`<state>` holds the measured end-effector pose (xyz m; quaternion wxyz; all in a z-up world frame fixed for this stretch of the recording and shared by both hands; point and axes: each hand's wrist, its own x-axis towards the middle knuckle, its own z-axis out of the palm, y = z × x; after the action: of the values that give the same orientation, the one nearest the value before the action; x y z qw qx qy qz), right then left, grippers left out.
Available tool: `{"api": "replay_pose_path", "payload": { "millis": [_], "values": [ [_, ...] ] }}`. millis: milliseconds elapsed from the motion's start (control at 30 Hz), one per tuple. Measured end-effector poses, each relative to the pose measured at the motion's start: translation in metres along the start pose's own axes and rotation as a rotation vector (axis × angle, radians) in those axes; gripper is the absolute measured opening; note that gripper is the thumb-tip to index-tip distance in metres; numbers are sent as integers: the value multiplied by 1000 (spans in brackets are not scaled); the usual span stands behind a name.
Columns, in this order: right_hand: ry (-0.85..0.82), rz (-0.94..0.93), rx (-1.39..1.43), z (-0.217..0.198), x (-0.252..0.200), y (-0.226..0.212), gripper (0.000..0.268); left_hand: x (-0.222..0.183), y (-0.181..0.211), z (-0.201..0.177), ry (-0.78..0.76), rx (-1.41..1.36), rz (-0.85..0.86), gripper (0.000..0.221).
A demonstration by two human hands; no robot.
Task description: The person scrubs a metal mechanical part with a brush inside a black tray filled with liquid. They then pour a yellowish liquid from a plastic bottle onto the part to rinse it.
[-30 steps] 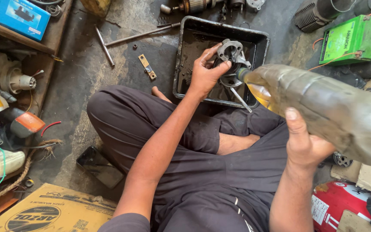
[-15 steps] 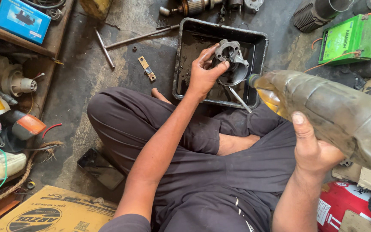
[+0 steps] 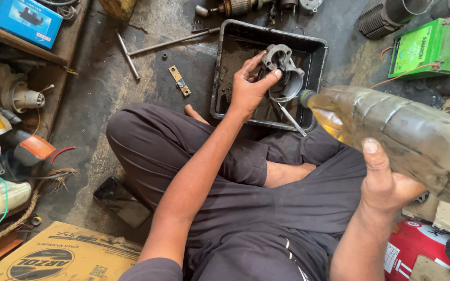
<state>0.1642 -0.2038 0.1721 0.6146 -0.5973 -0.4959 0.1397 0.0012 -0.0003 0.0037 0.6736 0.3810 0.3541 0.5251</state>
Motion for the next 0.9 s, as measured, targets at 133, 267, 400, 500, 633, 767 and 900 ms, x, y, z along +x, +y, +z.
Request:
{"api": "replay_pose_path", "payload": {
  "millis": [133, 267, 400, 500, 633, 767, 900],
  "values": [
    [-9, -34, -71, -1, 4, 4, 68, -1, 4, 2, 95, 133, 15, 58],
    [13, -23, -80, 9, 6, 7, 67, -4, 10, 4, 144, 280, -43, 62],
    [3, -1, -81, 19, 6, 2, 61, -8, 17, 6, 153, 383, -43, 66],
    [-13, 20, -73, 24, 8, -5, 59, -8, 24, 7, 169, 454, -44, 67],
    [-56, -11, -185, 27, 7, -9, 52, -10, 26, 5, 166, 521, -56, 64],
    [-49, -25, -174, 26, 11, -7, 51, -9, 23, 5, 106, 505, 42, 59],
    [133, 13, 117, 21, 24, 2, 56, -9, 26, 3, 11, 503, 206, 59]
  ]
}}
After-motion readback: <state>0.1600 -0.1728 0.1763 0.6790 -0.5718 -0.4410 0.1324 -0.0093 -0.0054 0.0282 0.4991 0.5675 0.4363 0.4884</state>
